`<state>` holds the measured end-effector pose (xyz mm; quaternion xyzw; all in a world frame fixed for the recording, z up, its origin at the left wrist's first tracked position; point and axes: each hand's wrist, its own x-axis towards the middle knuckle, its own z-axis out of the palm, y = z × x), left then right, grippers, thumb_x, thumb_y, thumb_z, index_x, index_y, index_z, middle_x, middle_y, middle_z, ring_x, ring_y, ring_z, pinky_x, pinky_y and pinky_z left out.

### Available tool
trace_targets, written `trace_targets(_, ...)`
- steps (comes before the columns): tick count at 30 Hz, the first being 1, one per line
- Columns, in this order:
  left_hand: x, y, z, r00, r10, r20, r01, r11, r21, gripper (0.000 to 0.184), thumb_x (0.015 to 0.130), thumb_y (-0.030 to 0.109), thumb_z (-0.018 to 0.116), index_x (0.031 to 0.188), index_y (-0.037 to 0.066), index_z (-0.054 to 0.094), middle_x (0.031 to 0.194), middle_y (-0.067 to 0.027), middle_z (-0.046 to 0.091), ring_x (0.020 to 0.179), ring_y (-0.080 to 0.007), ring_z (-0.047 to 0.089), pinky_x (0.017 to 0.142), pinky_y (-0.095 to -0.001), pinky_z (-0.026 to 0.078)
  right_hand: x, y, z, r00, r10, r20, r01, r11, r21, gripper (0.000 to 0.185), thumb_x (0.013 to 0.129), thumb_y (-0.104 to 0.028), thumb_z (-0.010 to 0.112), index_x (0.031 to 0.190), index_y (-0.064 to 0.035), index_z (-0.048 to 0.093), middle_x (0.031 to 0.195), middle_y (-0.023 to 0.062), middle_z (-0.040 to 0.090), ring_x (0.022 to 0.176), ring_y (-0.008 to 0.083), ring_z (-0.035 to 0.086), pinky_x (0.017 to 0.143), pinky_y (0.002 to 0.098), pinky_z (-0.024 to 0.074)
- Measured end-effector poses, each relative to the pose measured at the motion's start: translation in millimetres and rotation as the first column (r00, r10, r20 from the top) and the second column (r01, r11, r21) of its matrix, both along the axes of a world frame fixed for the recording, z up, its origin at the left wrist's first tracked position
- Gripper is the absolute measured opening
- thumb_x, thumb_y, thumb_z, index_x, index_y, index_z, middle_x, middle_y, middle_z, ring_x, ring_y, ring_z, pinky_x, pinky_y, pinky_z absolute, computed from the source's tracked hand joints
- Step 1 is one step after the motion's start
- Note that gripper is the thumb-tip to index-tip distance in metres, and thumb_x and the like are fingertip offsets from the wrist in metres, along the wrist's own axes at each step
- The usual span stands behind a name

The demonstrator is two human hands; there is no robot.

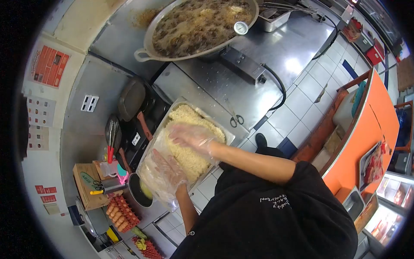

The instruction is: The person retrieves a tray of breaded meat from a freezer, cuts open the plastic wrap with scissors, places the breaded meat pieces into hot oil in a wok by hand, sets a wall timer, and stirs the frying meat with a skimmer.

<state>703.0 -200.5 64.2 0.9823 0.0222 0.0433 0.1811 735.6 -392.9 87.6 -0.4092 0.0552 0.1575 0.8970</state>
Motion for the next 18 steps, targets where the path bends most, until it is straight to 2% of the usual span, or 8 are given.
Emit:
trace_targets(3, -22.1, -34.2, -29.4, 0.998, -0.041, 0.057, 0.035, 0.995, 0.092, 0.069, 0.111, 0.031, 0.044, 0.168, 0.001, 0.019, 0.174, -0.0231, 0.023, 0.163, -0.0399, 0.015, 0.131, -0.0558, 0.005, 6.8, -99.7, -30.9, 0.982, -0.19, 0.019, 0.19, 0.968, -0.163, 0.045, 0.104, -0.041, 0.069, 0.134, -0.0094, 0.063, 0.115, 0.0075, 0.072, 0.1, 0.0178, 0.07, 0.092, 0.0312, 0.0577)
trace_targets(5, -32.3, -61.9, -27.5, 0.999, -0.045, 0.002, 0.045, 0.993, 0.111, 0.071, 0.11, 0.034, 0.045, 0.168, 0.001, 0.021, 0.174, -0.0226, 0.023, 0.163, -0.0402, 0.015, 0.131, -0.0561, 0.005, 2.3, -169.1, -75.4, 0.932, -0.36, 0.031, 0.348, 0.872, -0.344, 0.04, 0.105, -0.043, 0.067, 0.128, -0.0097, 0.064, 0.104, 0.0073, 0.072, 0.085, 0.018, 0.07, 0.076, 0.0318, 0.0595)
trace_targets(8, -44.7, -92.0, -40.3, 0.998, -0.02, -0.062, 0.025, 0.997, 0.074, 0.072, 0.108, 0.039, 0.046, 0.166, 0.001, 0.025, 0.173, -0.0231, 0.025, 0.162, -0.0415, 0.016, 0.131, -0.0576, 0.005, 1.5, -257.3, -142.5, 0.77, -0.55, -0.323, 0.369, 0.797, -0.478, 0.035, 0.107, -0.035, 0.056, 0.132, -0.0096, 0.058, 0.1, 0.0103, 0.071, 0.073, 0.0191, 0.065, 0.065, 0.0349, 0.0565)
trace_targets(10, -51.1, -102.6, -53.6, 0.998, 0.004, -0.07, -0.002, 1.0, 0.031, 0.072, 0.107, 0.039, 0.047, 0.165, 0.001, 0.028, 0.172, -0.0239, 0.027, 0.162, -0.0424, 0.017, 0.131, -0.0588, 0.005, 5.3, -292.4, -200.4, 0.733, -0.607, -0.307, 0.409, 0.754, -0.514, 0.036, 0.107, -0.033, 0.057, 0.134, -0.0085, 0.056, 0.096, 0.0089, 0.069, 0.069, 0.0181, 0.063, 0.064, 0.0356, 0.0561)
trace_targets(12, -55.8, -105.8, -61.6, 0.997, -0.044, -0.064, 0.053, 0.987, 0.15, 0.071, 0.107, 0.038, 0.047, 0.165, 0.001, 0.029, 0.171, -0.0235, 0.029, 0.161, -0.0428, 0.017, 0.13, -0.061, 0.006, 12.5, -309.0, -226.9, 0.699, -0.711, -0.079, 0.409, 0.488, -0.771, 0.029, 0.105, -0.029, 0.059, 0.121, -0.005, 0.062, 0.088, 0.0066, 0.069, 0.067, 0.0179, 0.062, 0.062, 0.0356, 0.0534)
trace_targets(13, -56.3, -106.5, -63.5, 0.998, -0.039, -0.055, 0.048, 0.986, 0.157, 0.071, 0.107, 0.038, 0.047, 0.165, 0.001, 0.029, 0.171, -0.0235, 0.029, 0.161, -0.0428, 0.017, 0.13, -0.061, 0.006, 16.2, -318.9, -236.6, 0.703, -0.707, -0.077, 0.415, 0.495, -0.763, 0.029, 0.105, -0.029, 0.059, 0.121, -0.005, 0.062, 0.088, 0.0066, 0.069, 0.067, 0.0179, 0.062, 0.062, 0.0356, 0.0534)
trace_targets(15, -56.9, -106.8, -66.4, 1.0, -0.029, -0.002, 0.029, 0.997, 0.072, 0.071, 0.107, 0.038, 0.048, 0.165, 0.001, 0.031, 0.17, -0.0235, 0.032, 0.161, -0.0432, 0.018, 0.129, -0.0617, 0.007, 24.9, -335.3, -249.2, 0.837, -0.537, 0.106, 0.271, 0.239, -0.932, 0.032, 0.104, -0.03, 0.06, 0.111, 0.0004, 0.069, 0.091, 0.0171, 0.074, 0.079, 0.0262, 0.072, 0.071, 0.0424, 0.0542)
trace_targets(18, -55.3, -105.2, -72.6, 0.997, -0.014, 0.071, 0.012, 0.999, 0.039, 0.07, 0.106, 0.038, 0.048, 0.164, 0.001, 0.032, 0.169, -0.0231, 0.034, 0.161, -0.0427, 0.019, 0.129, -0.0607, 0.007, 33.2, -328.7, -244.3, 0.765, -0.642, 0.062, 0.353, 0.335, -0.873, 0.034, 0.104, -0.031, 0.062, 0.099, 0.0013, 0.072, 0.085, 0.017, 0.074, 0.08, 0.0271, 0.072, 0.075, 0.0434, 0.0543)
